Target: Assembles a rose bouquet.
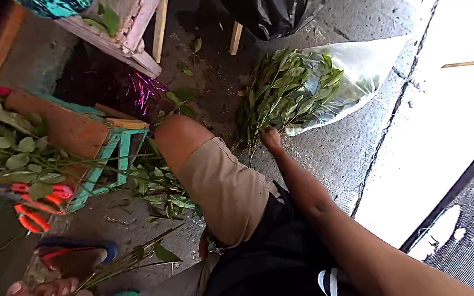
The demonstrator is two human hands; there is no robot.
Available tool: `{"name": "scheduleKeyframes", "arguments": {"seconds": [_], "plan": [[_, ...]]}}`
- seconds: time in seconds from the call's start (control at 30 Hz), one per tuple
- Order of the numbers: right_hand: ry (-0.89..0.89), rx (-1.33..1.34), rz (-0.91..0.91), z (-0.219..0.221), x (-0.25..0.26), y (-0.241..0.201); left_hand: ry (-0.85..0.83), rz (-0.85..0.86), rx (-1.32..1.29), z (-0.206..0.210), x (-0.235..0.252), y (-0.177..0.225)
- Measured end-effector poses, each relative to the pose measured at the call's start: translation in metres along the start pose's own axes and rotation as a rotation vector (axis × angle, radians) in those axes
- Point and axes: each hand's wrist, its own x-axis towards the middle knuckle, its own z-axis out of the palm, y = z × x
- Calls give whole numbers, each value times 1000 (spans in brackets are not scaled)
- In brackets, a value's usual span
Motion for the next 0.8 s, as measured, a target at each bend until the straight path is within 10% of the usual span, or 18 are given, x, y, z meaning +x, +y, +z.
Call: {"name": "scheduleKeyframes", "arguments": {"seconds": [0.33,0.57,0.8], "plan": [[208,85,39,-3,-30,6,-25,17,-9,8,-14,-16],[443,124,-474,-58,-65,14,-101,60,-136,7,-22,-1],[179,220,-1010,-92,-152,-140,-148,325,-228,17,-40,30]]}}
